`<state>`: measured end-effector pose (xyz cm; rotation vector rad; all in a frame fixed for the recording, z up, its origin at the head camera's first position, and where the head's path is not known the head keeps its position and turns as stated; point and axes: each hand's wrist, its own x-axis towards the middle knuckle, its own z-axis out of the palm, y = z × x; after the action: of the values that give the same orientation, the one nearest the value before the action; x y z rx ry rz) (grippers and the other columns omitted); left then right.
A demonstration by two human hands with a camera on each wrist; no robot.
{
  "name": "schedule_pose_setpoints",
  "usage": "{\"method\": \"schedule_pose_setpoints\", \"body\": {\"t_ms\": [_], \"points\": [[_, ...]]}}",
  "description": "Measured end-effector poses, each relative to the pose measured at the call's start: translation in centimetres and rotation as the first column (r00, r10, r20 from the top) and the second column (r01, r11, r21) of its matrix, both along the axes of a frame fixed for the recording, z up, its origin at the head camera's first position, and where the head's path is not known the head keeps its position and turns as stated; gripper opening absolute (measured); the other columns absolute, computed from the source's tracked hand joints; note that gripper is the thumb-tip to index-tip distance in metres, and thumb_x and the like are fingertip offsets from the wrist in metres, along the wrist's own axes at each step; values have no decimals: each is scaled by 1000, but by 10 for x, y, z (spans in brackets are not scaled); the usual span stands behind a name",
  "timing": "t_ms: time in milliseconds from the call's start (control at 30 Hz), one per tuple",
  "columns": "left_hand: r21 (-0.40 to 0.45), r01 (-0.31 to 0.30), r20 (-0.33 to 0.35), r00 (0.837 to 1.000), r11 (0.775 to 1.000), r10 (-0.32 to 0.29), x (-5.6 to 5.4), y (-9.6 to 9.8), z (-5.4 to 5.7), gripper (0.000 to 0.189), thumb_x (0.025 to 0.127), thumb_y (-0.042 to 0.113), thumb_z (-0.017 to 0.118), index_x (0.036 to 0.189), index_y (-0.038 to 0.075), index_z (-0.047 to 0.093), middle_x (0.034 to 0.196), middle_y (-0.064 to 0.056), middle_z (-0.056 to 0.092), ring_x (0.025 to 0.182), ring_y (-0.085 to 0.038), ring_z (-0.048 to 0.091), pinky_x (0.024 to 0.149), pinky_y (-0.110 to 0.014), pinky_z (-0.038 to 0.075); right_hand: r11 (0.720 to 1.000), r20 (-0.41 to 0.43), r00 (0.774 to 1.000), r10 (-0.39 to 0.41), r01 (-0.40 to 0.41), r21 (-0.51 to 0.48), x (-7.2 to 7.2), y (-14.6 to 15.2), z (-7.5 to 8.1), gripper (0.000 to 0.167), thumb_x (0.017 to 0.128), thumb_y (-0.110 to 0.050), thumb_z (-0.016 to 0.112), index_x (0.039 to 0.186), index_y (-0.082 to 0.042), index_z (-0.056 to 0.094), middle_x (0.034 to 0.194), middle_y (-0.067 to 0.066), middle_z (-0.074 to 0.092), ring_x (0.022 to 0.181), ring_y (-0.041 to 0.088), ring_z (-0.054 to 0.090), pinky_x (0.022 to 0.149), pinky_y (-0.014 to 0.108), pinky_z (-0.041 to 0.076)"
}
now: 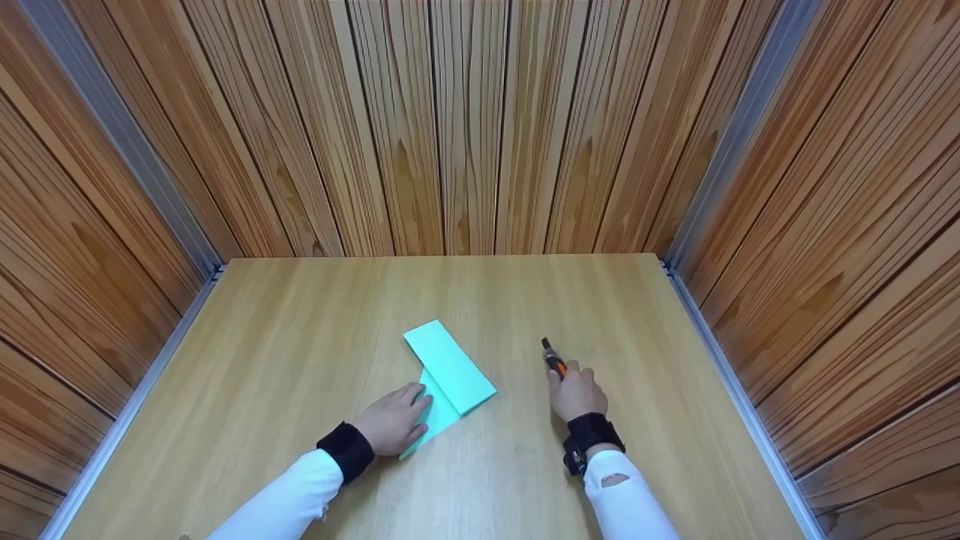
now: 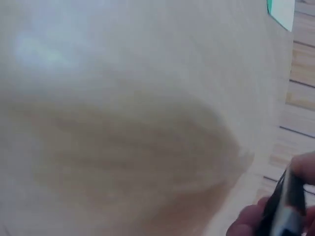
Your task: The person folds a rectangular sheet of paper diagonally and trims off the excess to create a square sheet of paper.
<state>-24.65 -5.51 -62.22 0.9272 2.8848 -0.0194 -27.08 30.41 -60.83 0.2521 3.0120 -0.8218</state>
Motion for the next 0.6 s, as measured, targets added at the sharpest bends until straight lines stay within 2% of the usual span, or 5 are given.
{"method": "schedule_pose_setpoints", "body": {"t_ms": [167,400,500,600], "points": [[-11,24,-70,997,1000,-25,3,0,3,52,112,38,56,150,3,58,155,-17,57,148,-30,55,117,-44,53,996,-5,997,71,-71,-48,4,-15,-8,37,112,-34,52,121,0,60,82,10,59,69,26,57,59,34,37],[17,33,-117,993,999,-31,1,0,0,45,110,37,59,139,3,63,142,-14,63,137,-28,61,107,-42,58,983,53,988,142,-135,-123,14,-37,-10,40,112,-45,57,104,-6,65,75,3,53,66,21,53,59,32,37],[28,19,-131,991,999,-15,0,2,-6,46,111,38,56,141,3,62,143,-15,62,137,-29,60,107,-43,58,979,62,979,195,-189,-82,18,-45,-10,42,109,-50,62,94,-11,64,72,1,51,65,20,51,61,32,36],[32,1,-139,990,999,4,1,4,-10,47,111,37,54,141,1,60,144,-17,60,137,-30,59,107,-45,58,960,45,959,280,-280,-13,21,-51,-11,41,106,-52,66,87,-16,62,71,-2,50,66,18,49,63,31,35]]}}
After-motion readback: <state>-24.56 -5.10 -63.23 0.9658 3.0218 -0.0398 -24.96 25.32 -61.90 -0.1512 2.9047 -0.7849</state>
